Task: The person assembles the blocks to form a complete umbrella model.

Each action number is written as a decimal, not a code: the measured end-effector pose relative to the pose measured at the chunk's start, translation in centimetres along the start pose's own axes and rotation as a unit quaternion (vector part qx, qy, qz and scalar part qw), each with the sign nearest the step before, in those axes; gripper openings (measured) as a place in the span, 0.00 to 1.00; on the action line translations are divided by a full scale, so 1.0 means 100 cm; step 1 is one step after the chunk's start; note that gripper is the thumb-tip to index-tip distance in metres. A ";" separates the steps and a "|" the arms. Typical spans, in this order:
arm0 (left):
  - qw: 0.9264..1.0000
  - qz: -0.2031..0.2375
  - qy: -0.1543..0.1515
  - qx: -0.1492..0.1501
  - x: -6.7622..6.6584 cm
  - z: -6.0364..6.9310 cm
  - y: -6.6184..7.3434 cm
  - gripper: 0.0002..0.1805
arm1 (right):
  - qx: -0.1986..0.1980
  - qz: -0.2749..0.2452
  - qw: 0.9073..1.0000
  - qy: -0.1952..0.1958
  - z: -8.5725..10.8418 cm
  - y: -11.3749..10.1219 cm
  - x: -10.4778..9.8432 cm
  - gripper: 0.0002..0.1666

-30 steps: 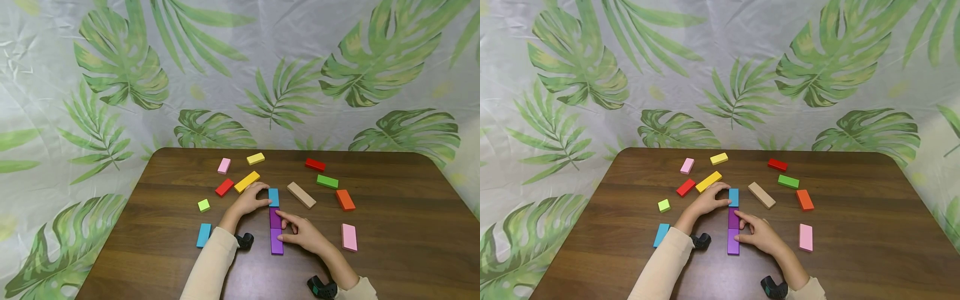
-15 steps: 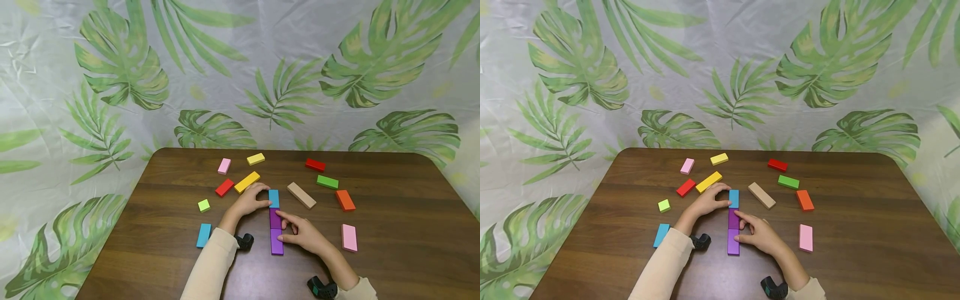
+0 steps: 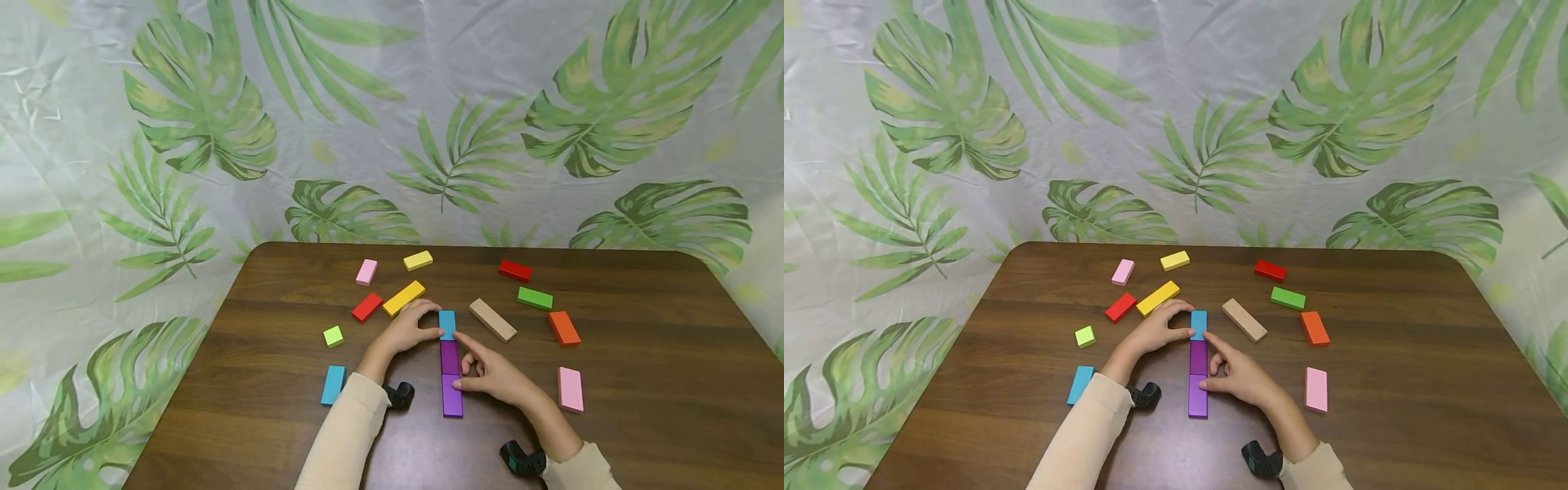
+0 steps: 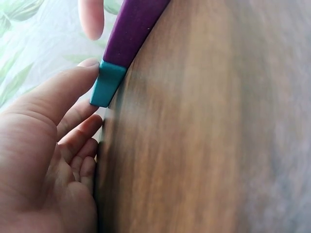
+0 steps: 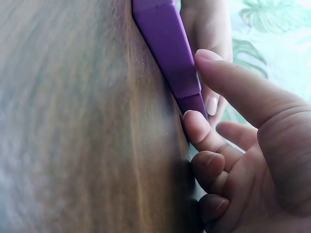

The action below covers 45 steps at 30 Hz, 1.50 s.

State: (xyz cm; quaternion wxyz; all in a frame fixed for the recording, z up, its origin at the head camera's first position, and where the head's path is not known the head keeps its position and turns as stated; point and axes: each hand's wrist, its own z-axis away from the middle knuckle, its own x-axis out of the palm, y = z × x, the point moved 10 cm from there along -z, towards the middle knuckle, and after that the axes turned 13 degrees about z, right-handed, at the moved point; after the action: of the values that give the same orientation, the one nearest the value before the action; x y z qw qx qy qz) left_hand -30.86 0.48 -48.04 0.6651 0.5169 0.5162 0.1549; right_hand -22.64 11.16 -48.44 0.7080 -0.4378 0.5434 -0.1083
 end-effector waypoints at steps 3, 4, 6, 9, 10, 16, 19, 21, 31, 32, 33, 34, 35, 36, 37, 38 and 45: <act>1.000 -0.001 0.000 -0.001 0.000 0.000 -0.002 0.25 | 0.000 0.004 1.000 -0.006 -0.001 0.000 0.001 0.46; 1.000 -0.001 0.000 -0.003 0.001 -0.001 -0.002 0.25 | 0.000 0.003 1.000 -0.007 -0.001 0.000 0.001 0.46; 1.000 -0.001 0.000 -0.004 0.001 -0.001 -0.003 0.26 | 0.001 0.002 1.000 -0.009 -0.001 0.000 0.001 0.46; 1.000 0.006 0.002 -0.006 0.001 0.000 -0.004 0.26 | 0.003 -0.001 1.000 -0.011 -0.001 0.000 0.002 0.46; 1.000 0.010 0.004 -0.007 0.000 0.000 -0.004 0.26 | 0.005 -0.003 1.000 -0.011 -0.001 0.000 0.002 0.46; 0.999 0.042 0.033 -0.011 -0.004 0.001 -0.006 0.22 | 0.018 -0.001 1.000 -0.015 -0.001 0.002 0.003 0.46; 0.996 0.062 0.064 -0.003 -0.009 0.003 -0.005 0.19 | 0.019 -0.003 1.000 -0.013 0.000 -0.005 0.000 0.45; 0.992 0.082 0.093 0.005 -0.014 0.004 -0.006 0.17 | 0.018 -0.007 1.000 -0.013 0.002 -0.014 -0.003 0.44; 0.947 0.119 0.289 0.069 -0.049 0.026 -0.008 0.11 | 0.021 -0.007 1.000 -0.014 0.006 -0.033 -0.012 0.43; 0.942 0.111 0.307 0.074 -0.052 0.028 -0.007 0.11 | 0.021 -0.009 1.000 -0.014 0.006 -0.033 -0.012 0.43; 0.937 0.103 0.323 0.078 -0.055 0.031 -0.007 0.11 | 0.021 -0.010 1.000 -0.014 0.006 -0.032 -0.012 0.43; 0.933 0.094 0.339 0.080 -0.058 0.033 -0.007 0.11 | 0.021 -0.011 1.000 -0.014 0.006 -0.032 -0.012 0.43; 0.928 0.085 0.353 0.083 -0.061 0.036 -0.007 0.11 | 0.022 -0.013 1.000 -0.015 0.006 -0.031 -0.011 0.44; 0.925 0.074 0.365 0.084 -0.063 0.038 -0.007 0.11 | 0.023 -0.013 1.000 -0.016 0.005 -0.030 -0.011 0.44; 0.921 0.062 0.376 0.083 -0.064 0.040 -0.007 0.12 | 0.023 -0.014 1.000 -0.016 0.005 -0.030 -0.011 0.44; 0.918 0.052 0.385 0.080 -0.066 0.041 -0.008 0.13 | 0.024 -0.013 0.999 -0.016 0.005 -0.029 -0.010 0.44; 0.914 0.020 0.402 0.061 -0.070 0.045 -0.013 0.19 | 0.023 -0.010 1.000 -0.017 0.005 -0.030 -0.010 0.43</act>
State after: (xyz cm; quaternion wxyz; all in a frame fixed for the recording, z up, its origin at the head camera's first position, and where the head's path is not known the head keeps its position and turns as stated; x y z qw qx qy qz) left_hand -30.36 -7.62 -45.72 0.3657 0.4609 0.7380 0.3305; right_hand -21.62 10.27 -45.49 0.7261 -0.4281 0.5245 -0.1203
